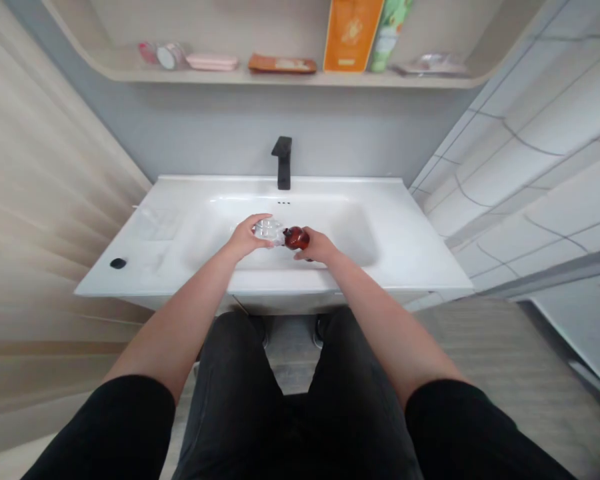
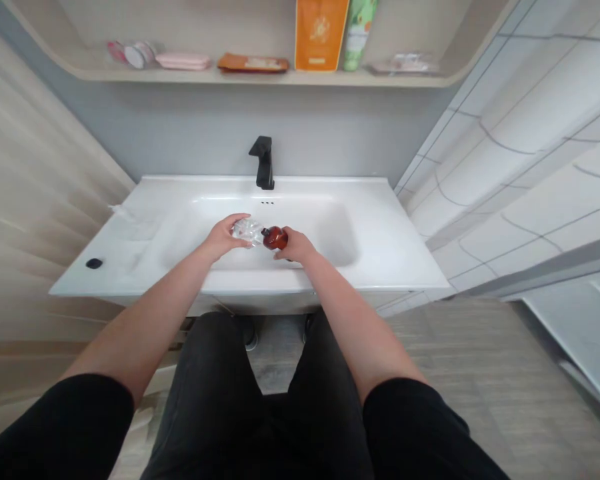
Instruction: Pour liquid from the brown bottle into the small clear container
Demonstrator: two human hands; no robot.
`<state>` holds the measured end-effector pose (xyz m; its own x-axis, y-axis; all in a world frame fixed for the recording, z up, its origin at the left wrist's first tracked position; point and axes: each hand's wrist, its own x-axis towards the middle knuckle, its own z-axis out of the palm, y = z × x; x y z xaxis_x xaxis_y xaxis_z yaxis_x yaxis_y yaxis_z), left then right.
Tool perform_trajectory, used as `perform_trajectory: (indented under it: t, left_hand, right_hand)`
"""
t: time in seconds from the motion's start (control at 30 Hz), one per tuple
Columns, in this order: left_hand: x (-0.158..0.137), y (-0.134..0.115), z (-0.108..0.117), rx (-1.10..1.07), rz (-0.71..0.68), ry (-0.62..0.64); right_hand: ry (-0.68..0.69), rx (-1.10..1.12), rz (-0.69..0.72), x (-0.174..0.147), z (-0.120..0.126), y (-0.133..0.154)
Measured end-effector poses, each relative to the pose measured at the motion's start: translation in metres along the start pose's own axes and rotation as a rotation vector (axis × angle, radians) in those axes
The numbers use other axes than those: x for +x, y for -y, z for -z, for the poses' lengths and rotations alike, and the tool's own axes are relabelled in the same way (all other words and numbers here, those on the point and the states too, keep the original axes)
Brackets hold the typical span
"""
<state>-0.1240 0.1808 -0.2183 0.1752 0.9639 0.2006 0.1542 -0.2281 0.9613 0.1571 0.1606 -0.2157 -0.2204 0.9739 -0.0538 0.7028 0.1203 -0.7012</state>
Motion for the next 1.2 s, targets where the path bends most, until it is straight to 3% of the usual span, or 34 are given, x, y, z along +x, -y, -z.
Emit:
perform_trajectory:
  t: [0.5,1.2]
  left_hand:
    - [0.000,0.005,0.005,0.258,-0.123,0.041]
    - [-0.002,-0.005,0.005,0.381,-0.170,0.055]
  right_hand:
    - [0.048,-0.128,-0.024,0.001,-0.002,-0.002]
    - [0.075,-0.131,-0.040,-0.005,0.002,0.007]
